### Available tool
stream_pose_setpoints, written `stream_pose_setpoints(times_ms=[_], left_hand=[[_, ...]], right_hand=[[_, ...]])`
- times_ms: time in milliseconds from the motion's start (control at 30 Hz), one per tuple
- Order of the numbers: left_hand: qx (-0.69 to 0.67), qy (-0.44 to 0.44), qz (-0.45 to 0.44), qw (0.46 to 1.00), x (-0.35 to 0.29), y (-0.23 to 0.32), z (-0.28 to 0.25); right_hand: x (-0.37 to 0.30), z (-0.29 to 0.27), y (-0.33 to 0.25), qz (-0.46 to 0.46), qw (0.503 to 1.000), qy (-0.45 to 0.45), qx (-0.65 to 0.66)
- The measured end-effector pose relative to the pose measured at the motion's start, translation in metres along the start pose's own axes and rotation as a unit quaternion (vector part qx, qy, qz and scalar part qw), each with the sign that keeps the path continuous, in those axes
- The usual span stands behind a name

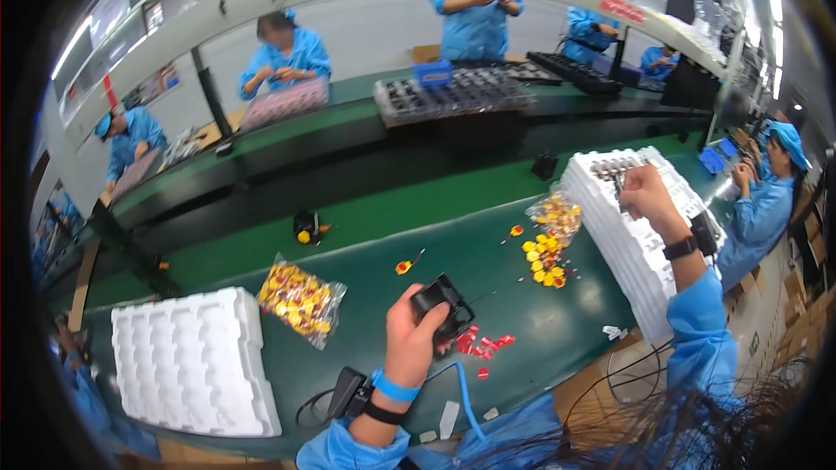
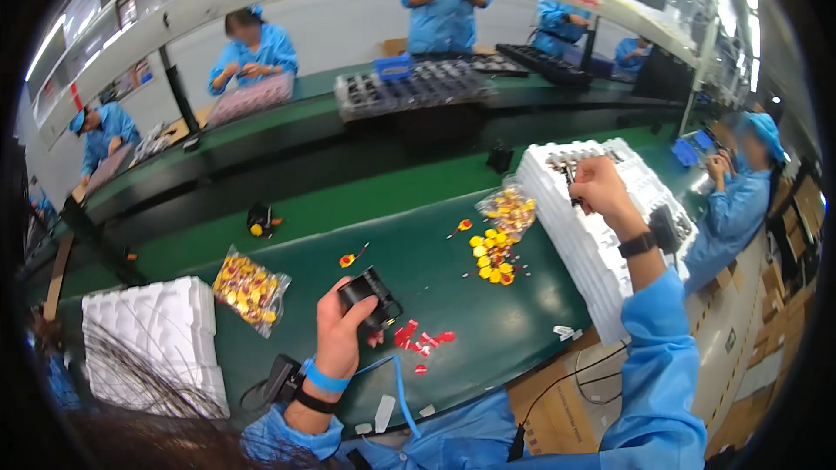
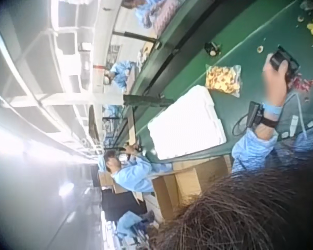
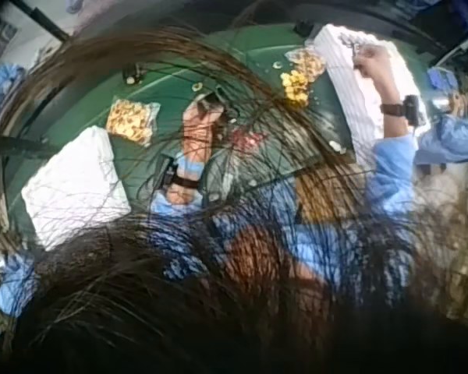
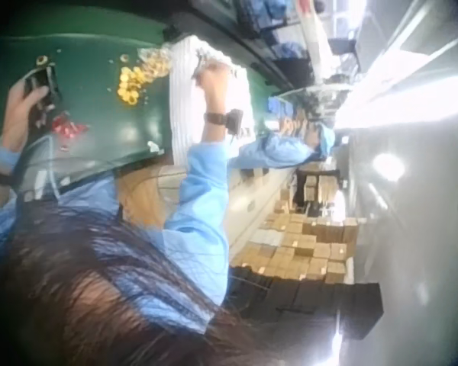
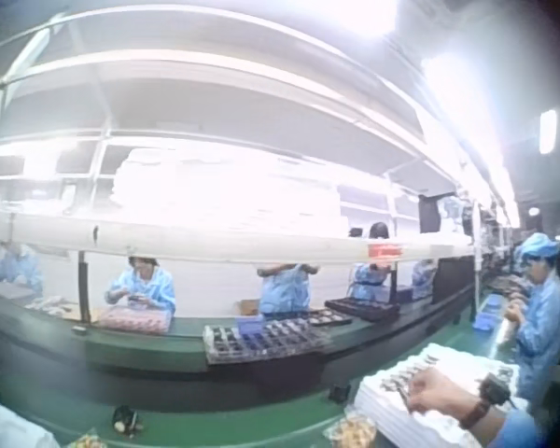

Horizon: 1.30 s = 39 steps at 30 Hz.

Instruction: Manually assembling small yellow and red plastic components into black plastic housings on a factory conveyor belt.

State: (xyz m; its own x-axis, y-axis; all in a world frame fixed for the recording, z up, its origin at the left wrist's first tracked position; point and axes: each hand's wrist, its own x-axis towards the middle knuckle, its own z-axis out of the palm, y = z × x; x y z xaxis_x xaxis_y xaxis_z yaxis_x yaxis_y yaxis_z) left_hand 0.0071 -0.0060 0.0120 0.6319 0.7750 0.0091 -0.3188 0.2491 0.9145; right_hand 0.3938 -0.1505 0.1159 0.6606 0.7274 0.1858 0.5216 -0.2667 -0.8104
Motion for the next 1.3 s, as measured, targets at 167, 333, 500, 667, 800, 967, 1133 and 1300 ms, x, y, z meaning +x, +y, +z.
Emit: stream_pose_setpoints(times_ms=[167,333,500,667,800,967,1133,1300], left_hand=[[0.028,0.024,0.017,0.999,0.002,-0.006,-0.015],[0.066,0.055,0.019,0.996,0.002,-0.005,-0.008],[0.205,0.074,0.084,0.972,0.006,-0.018,-0.010],[0.246,0.092,0.149,0.953,0.007,-0.016,-0.009],[0.330,0.103,0.153,0.926,0.003,-0.011,-0.006],[0.350,0.105,0.155,0.918,0.003,-0.014,-0.002],[0.334,0.102,0.128,0.928,0.002,-0.011,0.003],[0.326,0.104,0.137,0.930,0.003,-0.015,0.000]], right_hand=[[-0.064,0.063,-0.055,-0.019,0.962,-0.135,0.236],[-0.119,0.135,-0.066,-0.027,0.923,-0.214,0.318],[-0.111,0.178,-0.078,-0.081,0.891,-0.283,0.346],[-0.089,0.207,-0.072,-0.102,0.882,-0.351,0.296],[-0.083,0.221,-0.059,-0.112,0.874,-0.378,0.284],[-0.083,0.223,-0.049,-0.092,0.861,-0.385,0.319],[-0.082,0.223,-0.043,-0.075,0.839,-0.402,0.359],[-0.087,0.224,-0.040,-0.167,0.882,-0.361,0.254]])
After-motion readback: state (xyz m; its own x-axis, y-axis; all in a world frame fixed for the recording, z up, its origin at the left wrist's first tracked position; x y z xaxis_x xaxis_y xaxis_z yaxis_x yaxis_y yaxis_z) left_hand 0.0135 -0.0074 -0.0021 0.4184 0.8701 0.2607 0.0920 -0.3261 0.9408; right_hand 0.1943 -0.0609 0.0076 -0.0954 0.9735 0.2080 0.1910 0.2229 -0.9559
